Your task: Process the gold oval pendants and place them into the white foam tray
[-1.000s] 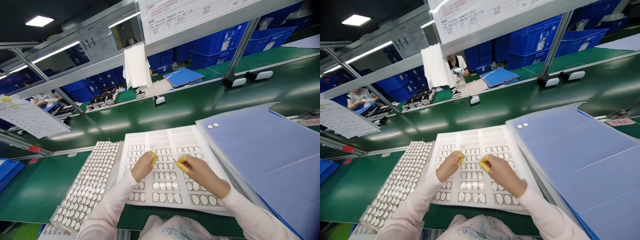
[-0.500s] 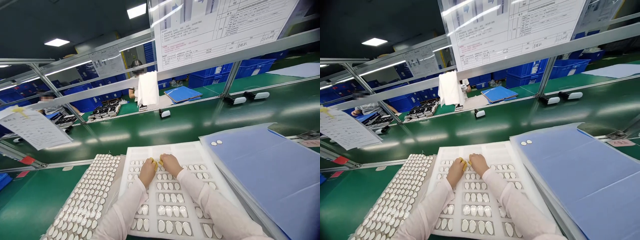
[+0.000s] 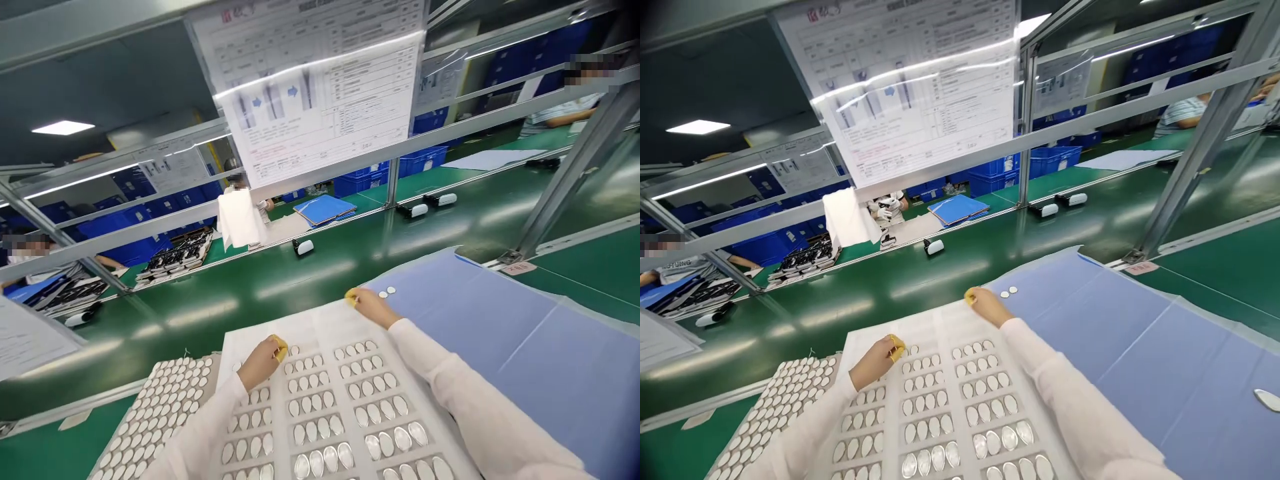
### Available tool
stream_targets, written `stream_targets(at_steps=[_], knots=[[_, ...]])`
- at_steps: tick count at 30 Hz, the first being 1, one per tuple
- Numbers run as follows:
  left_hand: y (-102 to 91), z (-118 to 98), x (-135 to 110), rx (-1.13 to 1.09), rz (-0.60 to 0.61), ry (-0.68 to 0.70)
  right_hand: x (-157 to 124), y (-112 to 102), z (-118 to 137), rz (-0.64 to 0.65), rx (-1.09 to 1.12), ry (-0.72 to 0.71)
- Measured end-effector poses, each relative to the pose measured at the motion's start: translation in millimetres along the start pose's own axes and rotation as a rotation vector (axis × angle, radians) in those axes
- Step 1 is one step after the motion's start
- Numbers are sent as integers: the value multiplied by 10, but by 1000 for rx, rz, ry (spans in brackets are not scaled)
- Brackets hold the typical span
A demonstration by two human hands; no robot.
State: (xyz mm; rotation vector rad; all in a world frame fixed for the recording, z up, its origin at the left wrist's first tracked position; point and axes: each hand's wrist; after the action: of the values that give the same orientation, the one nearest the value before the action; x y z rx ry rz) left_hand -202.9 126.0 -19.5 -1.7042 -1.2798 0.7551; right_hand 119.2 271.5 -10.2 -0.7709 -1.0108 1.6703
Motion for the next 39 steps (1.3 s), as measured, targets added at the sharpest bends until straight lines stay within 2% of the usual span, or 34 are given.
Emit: stream_targets(at_steps=[3,6,9,12,15,18,25,31,35,39], knots=[[-49,-329,411,18,26,135,76,-281,-596,-83,-53,194],[142,-769,1008,44,53,270,72,-298,-943,-102,-91,302],[474,-1191,1639,91,89,368,57,-181,-1062,-108,-113,341],[792,-1485,2160,168,120,414,59,-82,-1095,-133,-133,362],[1013,-1618,2499,246,150,403,62,-37,-1127,-160,-147,371],[1135,-1639,2668,307,193,377,62,-12,-1161,-176,-145,370],[1173,-1653,2784,360,262,377,104,29,-1189,-174,-107,372],[1057,-1798,2699,284,189,343,154,-14,-1206,-150,-11,394],[887,-1910,2298,151,79,304,120,-137,-1225,-153,88,386],[619,-1902,1529,0,-7,322,-139,-264,-1068,-181,209,288]])
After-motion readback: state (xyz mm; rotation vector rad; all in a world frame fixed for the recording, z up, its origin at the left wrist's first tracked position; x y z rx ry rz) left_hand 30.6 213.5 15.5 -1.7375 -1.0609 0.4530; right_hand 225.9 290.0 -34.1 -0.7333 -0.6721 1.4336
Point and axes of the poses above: each hand's wrist, its own x-axis towards the middle knuckle, its own y-axis out of the palm, z = x × y, and after that the axes turned 5 degrees about y, right-handed
